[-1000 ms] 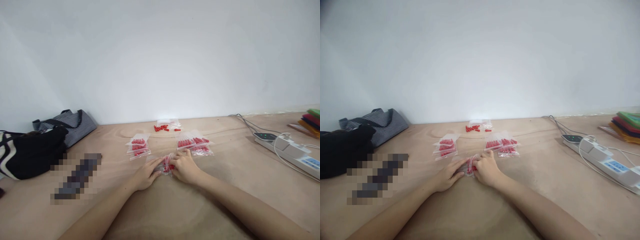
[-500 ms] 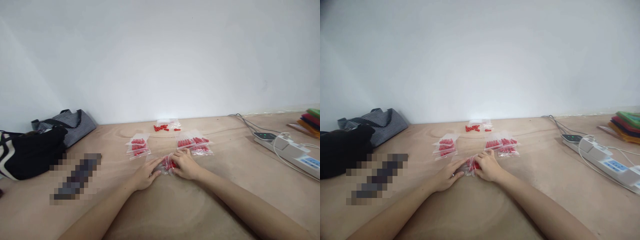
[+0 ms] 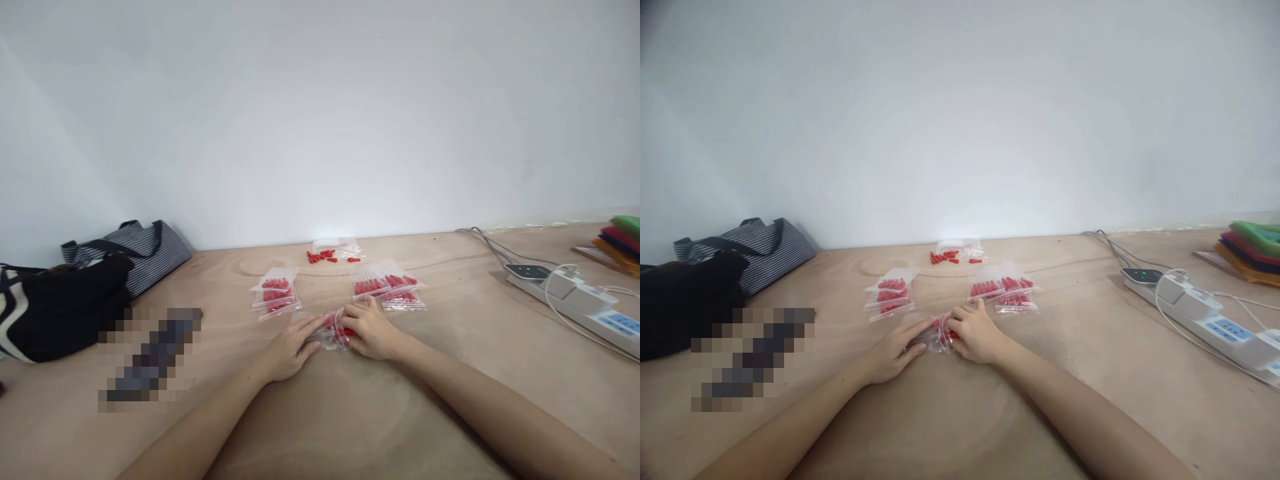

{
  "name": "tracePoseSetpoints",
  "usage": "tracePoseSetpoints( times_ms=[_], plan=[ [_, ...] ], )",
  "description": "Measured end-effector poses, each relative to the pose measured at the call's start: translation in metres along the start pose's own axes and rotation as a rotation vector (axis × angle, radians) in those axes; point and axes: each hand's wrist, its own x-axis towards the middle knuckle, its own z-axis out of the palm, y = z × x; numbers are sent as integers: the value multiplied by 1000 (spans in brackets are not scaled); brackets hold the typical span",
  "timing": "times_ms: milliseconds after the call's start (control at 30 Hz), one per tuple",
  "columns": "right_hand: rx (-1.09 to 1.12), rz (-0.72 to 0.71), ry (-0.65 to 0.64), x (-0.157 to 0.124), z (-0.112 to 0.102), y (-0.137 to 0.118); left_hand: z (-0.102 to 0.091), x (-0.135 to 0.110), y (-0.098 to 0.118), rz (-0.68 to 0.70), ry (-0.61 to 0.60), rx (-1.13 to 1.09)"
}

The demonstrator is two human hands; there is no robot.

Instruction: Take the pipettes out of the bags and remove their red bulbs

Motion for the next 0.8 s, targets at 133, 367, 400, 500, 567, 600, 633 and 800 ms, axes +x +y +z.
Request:
tracePoseSetpoints(
  times_ms=[133,367,400,500,567,600,633,800],
  plan=[
    [57,-3,66,-3,-3,17,-7,-6,-5,-30,7,33],
    [300,59,95,-7,0,40,-18,-22,-20,-60,19,65],
    [323,68,98,-7,1,40,-19,-23,-21,-68,19,64],
    [400,79,109,-6,5,38,-20,-24,-21,-68,23,60],
    [453,79,117,-6,6,37,-21,-24,-21,-63,24,58],
    [475,83,124,-7,5,37,-22,-24,-22,-64,27,57],
    [494,89,132,-7,4,37,-22,-24,-23,-69,32,56],
    [514,154,219,-14,-9,45,-24,-27,-28,-110,50,64]
  ],
)
